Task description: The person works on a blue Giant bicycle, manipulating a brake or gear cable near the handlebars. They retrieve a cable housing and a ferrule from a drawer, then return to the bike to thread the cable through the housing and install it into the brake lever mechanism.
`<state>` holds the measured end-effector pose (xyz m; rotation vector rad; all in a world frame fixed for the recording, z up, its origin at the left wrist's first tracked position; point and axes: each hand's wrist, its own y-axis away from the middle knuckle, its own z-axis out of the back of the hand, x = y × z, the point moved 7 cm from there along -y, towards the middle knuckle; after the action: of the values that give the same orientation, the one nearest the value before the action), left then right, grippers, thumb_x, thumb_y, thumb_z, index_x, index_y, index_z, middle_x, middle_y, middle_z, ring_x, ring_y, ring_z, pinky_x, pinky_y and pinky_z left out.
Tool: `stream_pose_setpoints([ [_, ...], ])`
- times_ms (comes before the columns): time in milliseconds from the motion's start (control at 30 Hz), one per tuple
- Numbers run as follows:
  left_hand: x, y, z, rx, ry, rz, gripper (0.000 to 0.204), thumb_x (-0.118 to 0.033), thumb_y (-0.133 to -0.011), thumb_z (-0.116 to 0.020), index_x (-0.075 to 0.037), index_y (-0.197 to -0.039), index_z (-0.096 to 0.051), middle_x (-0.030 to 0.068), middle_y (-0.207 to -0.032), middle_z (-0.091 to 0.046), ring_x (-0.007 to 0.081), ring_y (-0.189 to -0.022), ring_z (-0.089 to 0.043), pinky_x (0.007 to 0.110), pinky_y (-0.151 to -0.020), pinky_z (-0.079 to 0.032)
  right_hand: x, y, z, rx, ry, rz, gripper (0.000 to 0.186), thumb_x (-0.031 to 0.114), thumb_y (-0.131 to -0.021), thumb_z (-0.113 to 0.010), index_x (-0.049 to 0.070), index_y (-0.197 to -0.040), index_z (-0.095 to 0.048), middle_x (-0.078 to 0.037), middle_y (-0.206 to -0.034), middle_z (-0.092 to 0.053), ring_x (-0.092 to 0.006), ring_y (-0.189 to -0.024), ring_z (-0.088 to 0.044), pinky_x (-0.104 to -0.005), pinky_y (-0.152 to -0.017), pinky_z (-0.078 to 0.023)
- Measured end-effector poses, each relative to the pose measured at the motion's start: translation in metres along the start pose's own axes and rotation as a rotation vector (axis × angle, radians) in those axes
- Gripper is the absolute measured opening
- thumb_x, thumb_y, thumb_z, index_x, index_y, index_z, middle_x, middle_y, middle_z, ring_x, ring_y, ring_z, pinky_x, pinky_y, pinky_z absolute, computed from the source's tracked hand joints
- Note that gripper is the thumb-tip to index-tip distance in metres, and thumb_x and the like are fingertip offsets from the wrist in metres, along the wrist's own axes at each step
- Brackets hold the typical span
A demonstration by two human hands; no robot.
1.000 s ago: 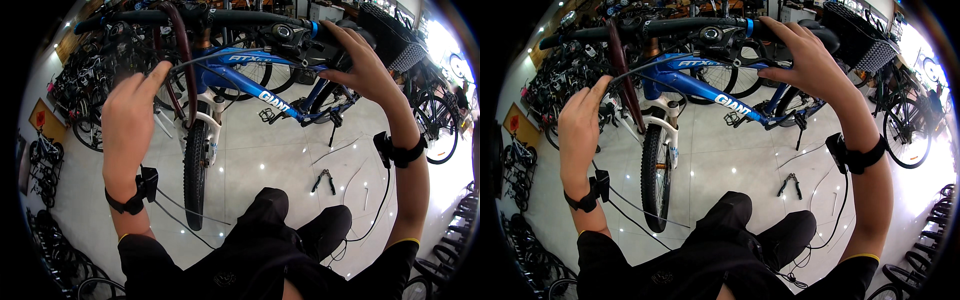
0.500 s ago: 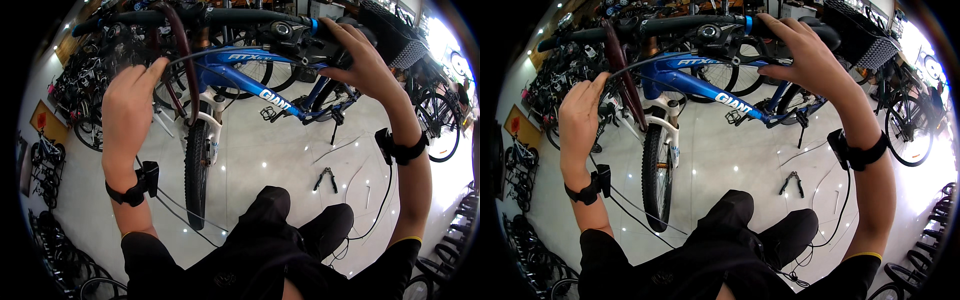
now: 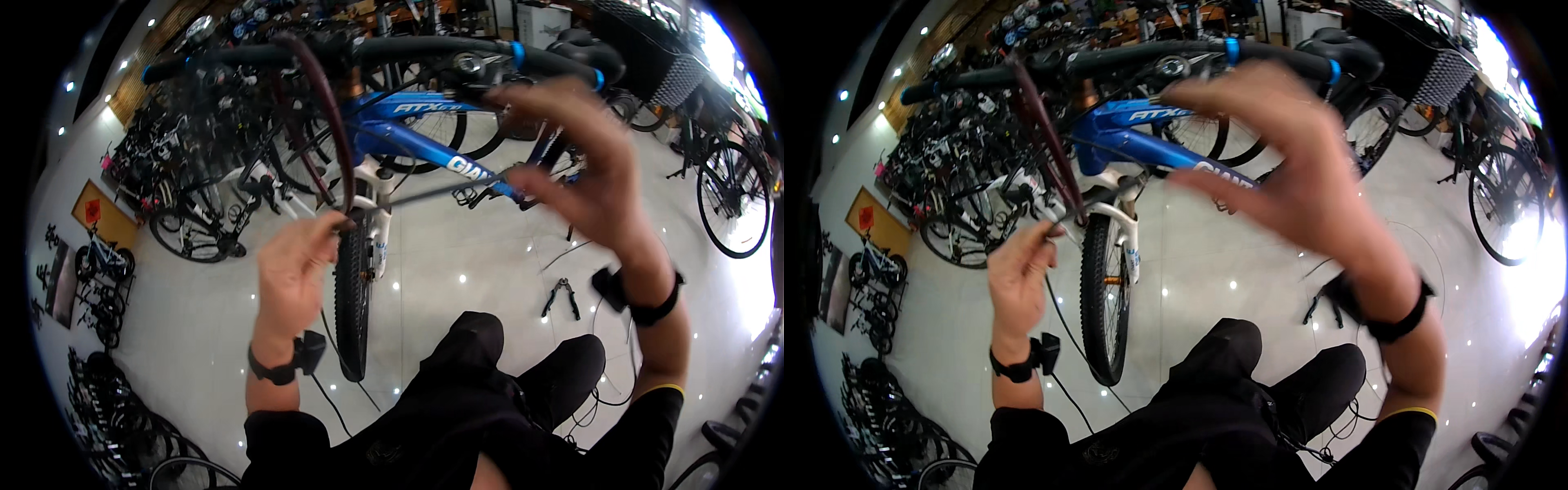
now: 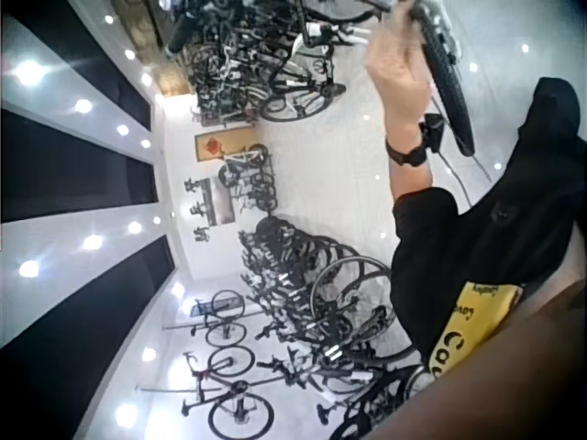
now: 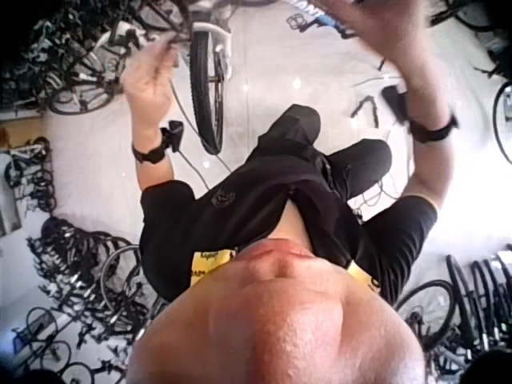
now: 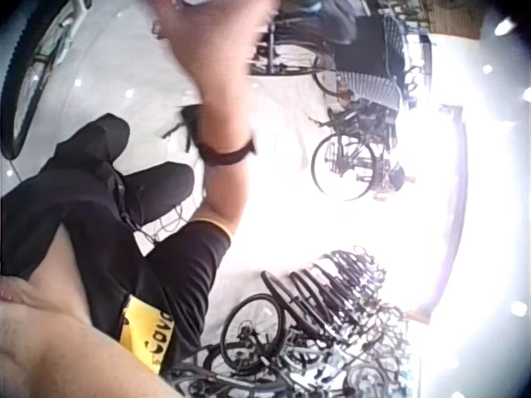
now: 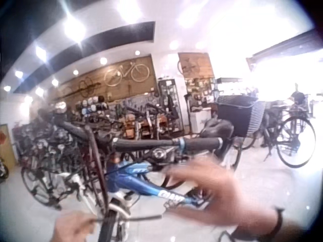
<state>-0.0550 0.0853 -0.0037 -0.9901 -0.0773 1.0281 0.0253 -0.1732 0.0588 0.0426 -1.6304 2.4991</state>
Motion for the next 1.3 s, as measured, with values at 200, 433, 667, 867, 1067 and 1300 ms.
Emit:
stream_pose_setpoints([
  [200, -0.004, 0.015, -0.065, 0.129, 0.34, 0.059, 0.024, -0.001, -0.094, -0.056, -0.003, -0.117, -0.063, 0.0065, -0.092, -0.068, 0.0136, -0.064, -0.055, 0.026, -0.06, -0.046, 0.04, 0.024, -0.027, -0.046, -0.453, -0.174, 0.013, -0.002, -0.082, -0.07, -0.001, -0.095, -0.071, -0.01, -0.086, -0.068, -0.0173, -0.075, -0.064, -0.0272, -0.066, -0.05],
  [433, -0.002, 0.023, -0.103, 0.246, 0.427, 0.104, 0.033, -0.002, -0.095, -0.055, -0.007, -0.127, -0.059, 0.006, -0.099, -0.07, 0.0126, -0.066, -0.055, 0.025, -0.063, -0.047, 0.034, 0.043, -0.021, -0.187, -0.386, -0.214, 0.01, 0.001, -0.08, -0.072, 0.0, -0.09, -0.068, -0.008, -0.074, -0.061, -0.0216, -0.064, -0.059, -0.0293, -0.055, -0.045],
  [667, -0.005, 0.023, -0.115, 0.253, 0.374, 0.066, 0.032, -0.003, -0.095, -0.055, -0.008, -0.126, -0.059, 0.0066, -0.1, -0.07, 0.0134, -0.065, -0.055, 0.025, -0.062, -0.048, 0.033, 0.052, -0.015, -0.139, -0.317, -0.172, 0.01, 0.002, -0.084, -0.071, -0.001, -0.093, -0.07, -0.008, -0.078, -0.066, -0.0146, -0.065, -0.063, -0.0248, -0.057, -0.048],
  [867, -0.005, 0.022, -0.122, 0.239, 0.392, 0.066, 0.032, -0.002, -0.094, -0.056, -0.008, -0.126, -0.059, 0.0062, -0.099, -0.07, 0.0137, -0.066, -0.055, 0.025, -0.064, -0.048, 0.028, 0.058, -0.014, -0.151, -0.336, -0.182, 0.012, 0.001, -0.083, -0.072, -0.001, -0.094, -0.07, -0.008, -0.078, -0.065, -0.0142, -0.064, -0.062, -0.0246, -0.055, -0.047],
  [1067, 0.0, 0.02, -0.124, 0.243, 0.37, 0.088, 0.031, -0.002, -0.093, -0.057, -0.007, -0.123, -0.061, 0.0054, -0.095, -0.069, 0.0141, -0.067, -0.056, 0.026, -0.065, -0.048, 0.025, 0.06, -0.014, -0.135, -0.324, -0.184, 0.015, -0.001, -0.081, -0.073, -0.002, -0.095, -0.07, -0.009, -0.078, -0.065, -0.0156, -0.063, -0.061, -0.0258, -0.055, -0.047],
  [1300, 0.002, 0.016, -0.126, 0.254, 0.277, 0.064, 0.031, -0.001, -0.092, -0.057, -0.007, -0.123, -0.061, 0.0062, -0.091, -0.068, 0.0159, -0.065, -0.056, 0.027, -0.064, -0.048, 0.021, 0.068, -0.017, -0.151, -0.323, -0.182, 0.019, -0.002, -0.078, -0.074, -0.002, -0.097, -0.07, -0.009, -0.077, -0.063, -0.0172, -0.064, -0.061, -0.0268, -0.056, -0.047],
])
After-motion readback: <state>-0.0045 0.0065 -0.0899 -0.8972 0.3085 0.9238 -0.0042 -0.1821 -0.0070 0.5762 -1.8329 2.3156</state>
